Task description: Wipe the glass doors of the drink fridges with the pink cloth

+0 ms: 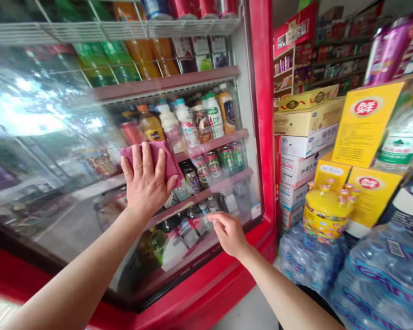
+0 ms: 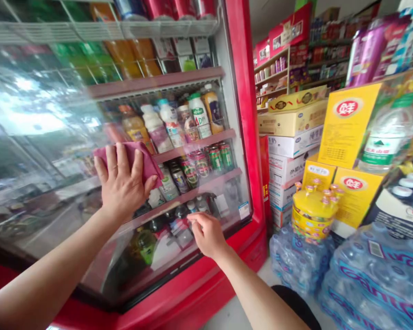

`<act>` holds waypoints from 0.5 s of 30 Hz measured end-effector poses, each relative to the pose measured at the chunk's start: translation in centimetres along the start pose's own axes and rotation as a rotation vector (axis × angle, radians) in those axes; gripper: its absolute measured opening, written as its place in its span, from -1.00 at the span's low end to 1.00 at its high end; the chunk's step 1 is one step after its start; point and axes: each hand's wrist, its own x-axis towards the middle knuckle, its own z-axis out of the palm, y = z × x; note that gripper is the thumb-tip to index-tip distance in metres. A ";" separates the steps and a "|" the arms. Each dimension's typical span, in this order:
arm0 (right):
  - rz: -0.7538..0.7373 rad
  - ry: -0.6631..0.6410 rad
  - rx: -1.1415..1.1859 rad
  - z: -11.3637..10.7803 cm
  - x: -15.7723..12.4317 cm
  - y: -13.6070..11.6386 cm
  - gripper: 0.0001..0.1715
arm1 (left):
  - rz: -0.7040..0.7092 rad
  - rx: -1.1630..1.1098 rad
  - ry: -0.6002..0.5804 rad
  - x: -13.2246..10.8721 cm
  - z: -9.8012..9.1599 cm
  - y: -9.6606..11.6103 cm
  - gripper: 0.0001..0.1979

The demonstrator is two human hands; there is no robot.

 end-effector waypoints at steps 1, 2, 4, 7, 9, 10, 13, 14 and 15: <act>0.014 -0.025 0.008 -0.1 -0.4 0.4 -0.66 | 0.003 -0.015 -0.006 0.7 0.7 1.2 -0.07; 0.030 -0.052 0.019 -0.1 -0.8 0.9 -0.66 | 0.010 -0.030 -0.010 1.5 1.4 2.4 -0.06; 0.071 -0.103 0.036 -0.1 -1.7 1.9 -0.66 | 0.038 -0.047 -0.015 2.9 2.6 4.7 -0.05; 0.149 -0.138 0.049 -0.1 -3.5 4.1 -0.64 | 0.101 -0.037 -0.036 5.3 4.3 8.1 -0.08; 0.221 -0.139 0.053 -0.3 -5.0 5.8 -0.63 | 0.154 -0.017 -0.063 7.0 5.5 10.6 -0.12; 0.256 -0.145 0.050 -0.4 -5.8 6.6 -0.62 | 0.191 -0.009 -0.078 7.9 6.2 11.9 -0.14; 0.316 -0.228 0.010 -0.8 -7.4 8.3 -0.61 | 0.313 0.000 -0.126 10.2 8.1 15.6 -0.16; 0.323 -0.262 -0.008 -1.0 -7.7 8.5 -0.61 | 0.342 -0.002 -0.142 10.8 8.5 16.5 -0.16; 0.331 -0.287 -0.024 -1.2 -7.9 8.6 -0.61 | 0.358 -0.004 -0.154 11.3 8.9 17.3 -0.16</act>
